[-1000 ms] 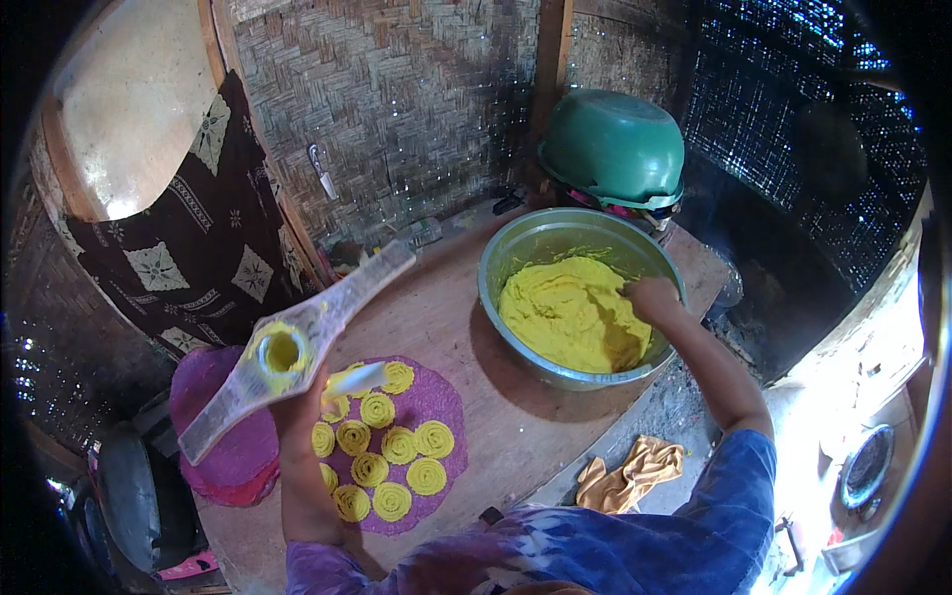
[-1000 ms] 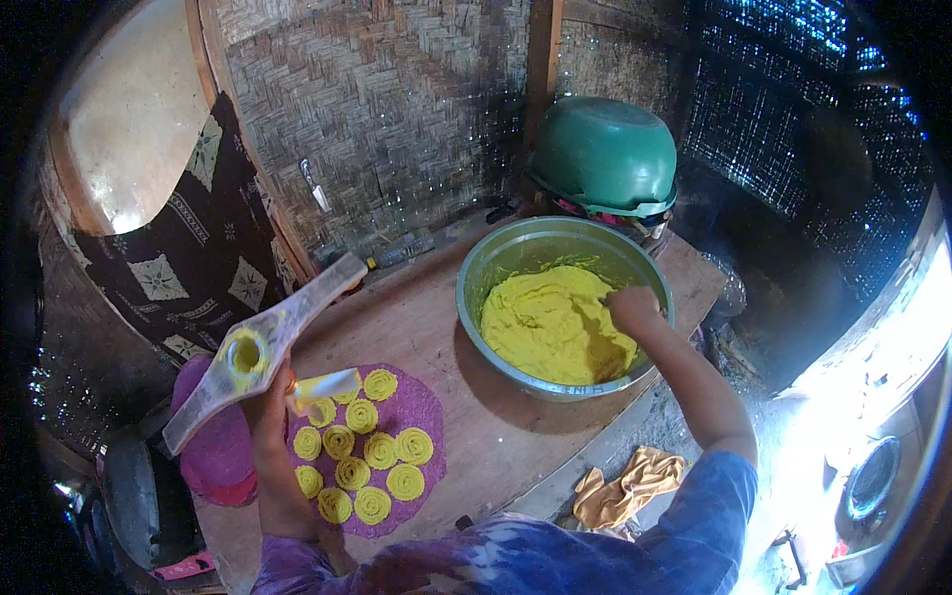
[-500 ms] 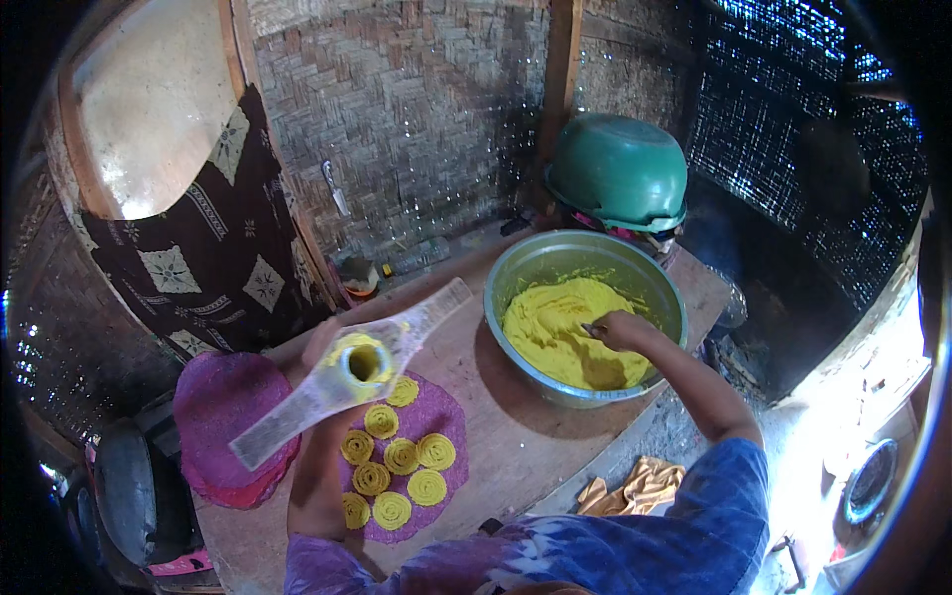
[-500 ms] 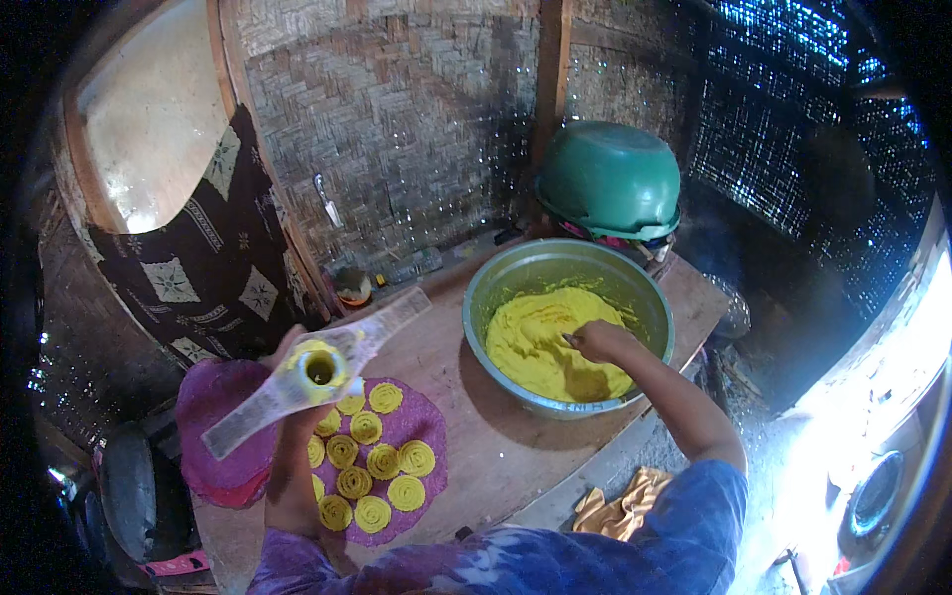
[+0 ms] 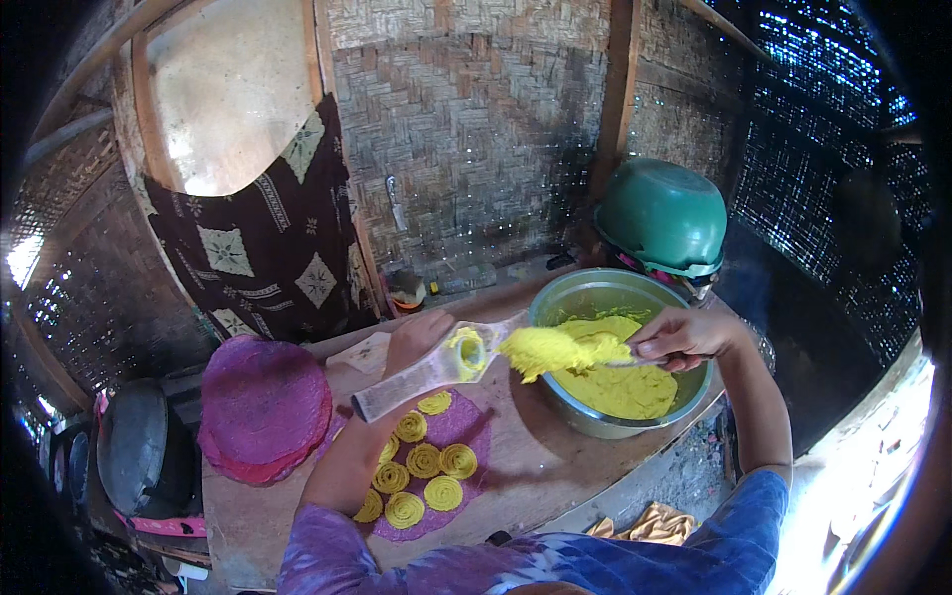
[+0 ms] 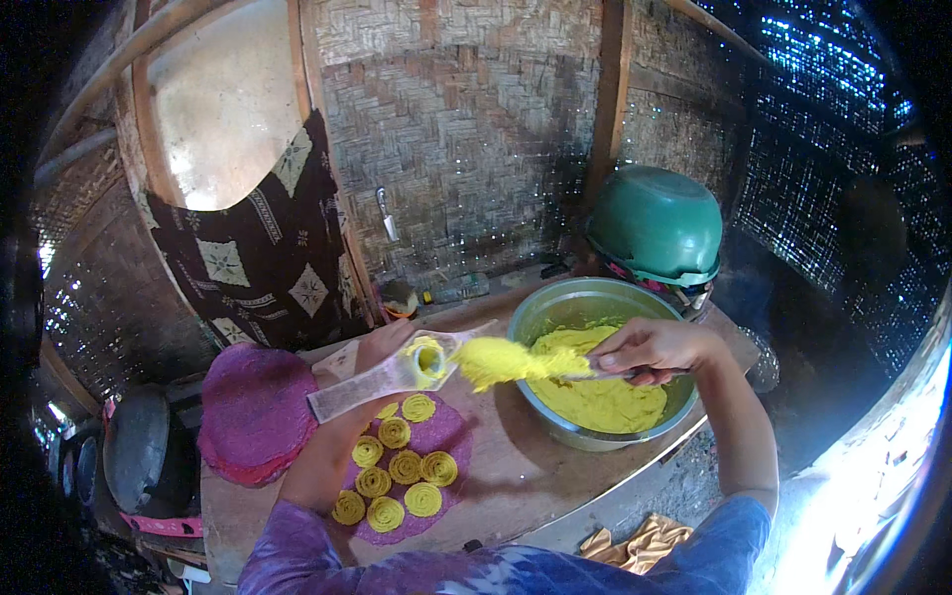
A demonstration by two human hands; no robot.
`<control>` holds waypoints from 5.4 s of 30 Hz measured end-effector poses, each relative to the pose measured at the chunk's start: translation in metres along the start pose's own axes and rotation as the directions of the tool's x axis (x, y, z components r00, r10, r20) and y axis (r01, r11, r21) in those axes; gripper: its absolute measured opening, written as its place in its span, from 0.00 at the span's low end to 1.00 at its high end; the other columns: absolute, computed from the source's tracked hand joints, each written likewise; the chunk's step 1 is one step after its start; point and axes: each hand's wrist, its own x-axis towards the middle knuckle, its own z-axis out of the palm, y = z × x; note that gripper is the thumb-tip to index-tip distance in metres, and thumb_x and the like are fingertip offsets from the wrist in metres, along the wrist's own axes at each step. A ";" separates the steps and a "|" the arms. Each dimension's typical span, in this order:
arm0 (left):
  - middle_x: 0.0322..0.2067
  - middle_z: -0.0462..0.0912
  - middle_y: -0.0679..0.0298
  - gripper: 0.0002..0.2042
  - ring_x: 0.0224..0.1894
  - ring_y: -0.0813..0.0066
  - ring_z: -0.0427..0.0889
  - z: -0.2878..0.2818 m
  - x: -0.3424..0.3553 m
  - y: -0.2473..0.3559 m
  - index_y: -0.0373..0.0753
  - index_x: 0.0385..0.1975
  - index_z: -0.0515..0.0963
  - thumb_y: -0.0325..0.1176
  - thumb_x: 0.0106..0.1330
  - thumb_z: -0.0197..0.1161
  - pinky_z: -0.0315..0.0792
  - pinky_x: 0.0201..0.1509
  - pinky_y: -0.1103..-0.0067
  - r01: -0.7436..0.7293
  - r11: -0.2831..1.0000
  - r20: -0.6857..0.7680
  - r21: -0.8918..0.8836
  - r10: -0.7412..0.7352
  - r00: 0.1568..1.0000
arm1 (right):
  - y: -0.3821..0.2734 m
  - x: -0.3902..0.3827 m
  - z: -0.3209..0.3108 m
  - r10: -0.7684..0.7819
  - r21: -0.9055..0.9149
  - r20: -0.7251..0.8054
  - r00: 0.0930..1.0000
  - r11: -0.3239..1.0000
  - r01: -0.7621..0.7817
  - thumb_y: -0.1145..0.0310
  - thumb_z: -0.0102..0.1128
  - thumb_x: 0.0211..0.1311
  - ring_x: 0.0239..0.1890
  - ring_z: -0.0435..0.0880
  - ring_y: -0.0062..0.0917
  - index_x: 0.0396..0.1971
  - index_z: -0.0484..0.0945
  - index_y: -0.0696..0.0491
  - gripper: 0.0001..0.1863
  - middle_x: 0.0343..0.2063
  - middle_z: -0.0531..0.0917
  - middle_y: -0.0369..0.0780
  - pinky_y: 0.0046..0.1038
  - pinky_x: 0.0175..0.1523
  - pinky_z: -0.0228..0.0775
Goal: The person uses a wooden press to shape yellow dough into small spiral discs on a pink cloth. They repeatedly scoop dough from a metal bowl, load the press, and release the shaped pieces onto the cloth.
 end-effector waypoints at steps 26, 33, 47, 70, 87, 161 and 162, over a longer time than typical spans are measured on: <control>0.29 0.82 0.65 0.11 0.33 0.67 0.83 -0.042 -0.046 -0.039 0.47 0.34 0.81 0.46 0.58 0.69 0.76 0.37 0.71 0.223 0.971 -0.161 0.085 -0.207 0.965 | -0.081 0.047 0.145 -0.847 -0.998 -0.003 0.532 -0.034 -0.059 0.69 0.54 0.55 0.21 0.84 0.28 0.51 0.73 0.54 0.21 0.22 0.82 0.38 0.31 0.23 0.74; 0.30 0.79 0.61 0.19 0.31 0.59 0.82 -0.058 -0.032 0.025 0.45 0.35 0.78 0.48 0.47 0.72 0.75 0.32 0.67 0.114 0.972 0.131 0.207 -0.143 0.981 | -0.075 0.073 0.165 -0.783 -0.970 0.185 0.594 -0.243 -0.017 0.68 0.55 0.55 0.20 0.82 0.28 0.53 0.73 0.54 0.23 0.21 0.79 0.37 0.31 0.24 0.73; 0.32 0.84 0.63 0.09 0.37 0.64 0.83 -0.013 -0.038 -0.008 0.45 0.33 0.81 0.39 0.55 0.68 0.77 0.40 0.71 0.180 0.978 -0.233 0.108 -0.151 0.961 | -0.026 0.147 0.202 -0.837 -0.680 -0.480 0.264 0.545 0.490 0.70 0.52 0.65 0.27 0.81 0.48 0.62 0.68 0.46 0.24 0.29 0.81 0.50 0.46 0.34 0.75; 0.29 0.80 0.58 0.14 0.32 0.55 0.82 -0.028 -0.032 -0.023 0.38 0.31 0.77 0.35 0.49 0.73 0.77 0.33 0.67 0.319 0.858 -0.169 0.402 -0.273 0.947 | 0.054 0.079 0.126 -0.238 -0.378 -0.804 0.545 0.912 -0.160 0.67 0.45 0.68 0.42 0.85 0.41 0.56 0.77 0.40 0.19 0.40 0.85 0.49 0.40 0.45 0.75; 0.31 0.78 0.64 0.07 0.37 0.67 0.77 -0.010 -0.064 -0.002 0.37 0.37 0.75 0.28 0.60 0.58 0.71 0.49 0.73 0.183 -0.346 0.391 -0.920 -0.817 0.423 | 0.035 0.152 0.236 -0.531 0.984 0.154 0.833 0.008 -0.177 0.29 0.44 0.60 0.18 0.69 0.22 0.57 0.68 0.55 0.43 0.34 0.78 0.45 0.21 0.16 0.63; 0.29 0.76 0.63 0.23 0.36 0.61 0.76 0.120 -0.121 -0.173 0.42 0.33 0.73 0.59 0.65 0.49 0.71 0.45 0.65 -0.432 -0.636 0.285 -0.640 -0.718 0.635 | 0.023 0.243 0.150 0.085 0.268 0.128 0.988 0.956 -0.117 0.43 0.54 0.64 0.23 0.83 0.28 0.36 0.80 0.60 0.29 0.24 0.83 0.44 0.30 0.29 0.75; 0.27 0.76 0.63 0.23 0.36 0.62 0.76 0.116 -0.123 -0.167 0.43 0.33 0.74 0.60 0.65 0.48 0.71 0.44 0.64 -0.419 -0.656 0.327 -0.628 -0.710 0.623 | 0.025 0.240 0.152 0.080 0.294 0.162 0.983 0.948 -0.126 0.43 0.55 0.64 0.22 0.83 0.28 0.36 0.79 0.60 0.29 0.24 0.83 0.44 0.29 0.29 0.75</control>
